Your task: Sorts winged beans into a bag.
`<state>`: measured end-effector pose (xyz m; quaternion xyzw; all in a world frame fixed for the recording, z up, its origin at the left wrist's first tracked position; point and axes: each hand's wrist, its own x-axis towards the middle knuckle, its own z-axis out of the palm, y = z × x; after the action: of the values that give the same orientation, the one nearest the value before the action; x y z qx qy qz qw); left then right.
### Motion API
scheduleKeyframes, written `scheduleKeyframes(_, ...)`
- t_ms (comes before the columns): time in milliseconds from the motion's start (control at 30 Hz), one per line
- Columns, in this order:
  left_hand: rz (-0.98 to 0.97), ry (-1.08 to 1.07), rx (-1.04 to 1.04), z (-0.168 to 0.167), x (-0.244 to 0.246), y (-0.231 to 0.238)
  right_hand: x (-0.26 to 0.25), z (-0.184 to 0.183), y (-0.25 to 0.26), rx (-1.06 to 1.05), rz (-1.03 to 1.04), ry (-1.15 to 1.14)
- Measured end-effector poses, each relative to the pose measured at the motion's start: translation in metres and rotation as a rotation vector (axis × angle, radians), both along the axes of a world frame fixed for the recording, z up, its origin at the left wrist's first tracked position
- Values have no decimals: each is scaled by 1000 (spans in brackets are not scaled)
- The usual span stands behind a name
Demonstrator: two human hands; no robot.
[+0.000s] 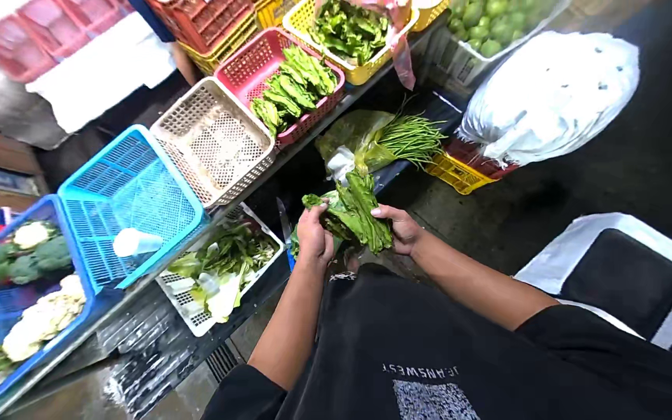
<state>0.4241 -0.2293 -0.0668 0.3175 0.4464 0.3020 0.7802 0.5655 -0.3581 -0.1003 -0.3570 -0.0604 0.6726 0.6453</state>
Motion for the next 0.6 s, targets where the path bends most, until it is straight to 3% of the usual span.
scheduleKeyframes(100, 8, -24, -74, 0, 1, 24, 9, -3, 19, 18, 7, 85)
scheduleKeyframes(233, -278, -15, -45, -14, 22, 40, 24, -3, 38, 21, 46, 9)
scheduleKeyframes(300, -279, -10, -49, -15, 32, 40, 30, -2, 44, 21, 55, -3)
scheduleKeyframes(400, -86, -51, -73, -18, 44, 54, 50, 0, 52, -8, 67, -22)
scheduleKeyframes(467, 52, -70, -122, -43, 43, 72, 67, 5, 51, -92, 53, -80)
scheduleKeyframes(600, 465, 56, -258, -108, -44, 104, 114, -7, 40, -245, 112, -127)
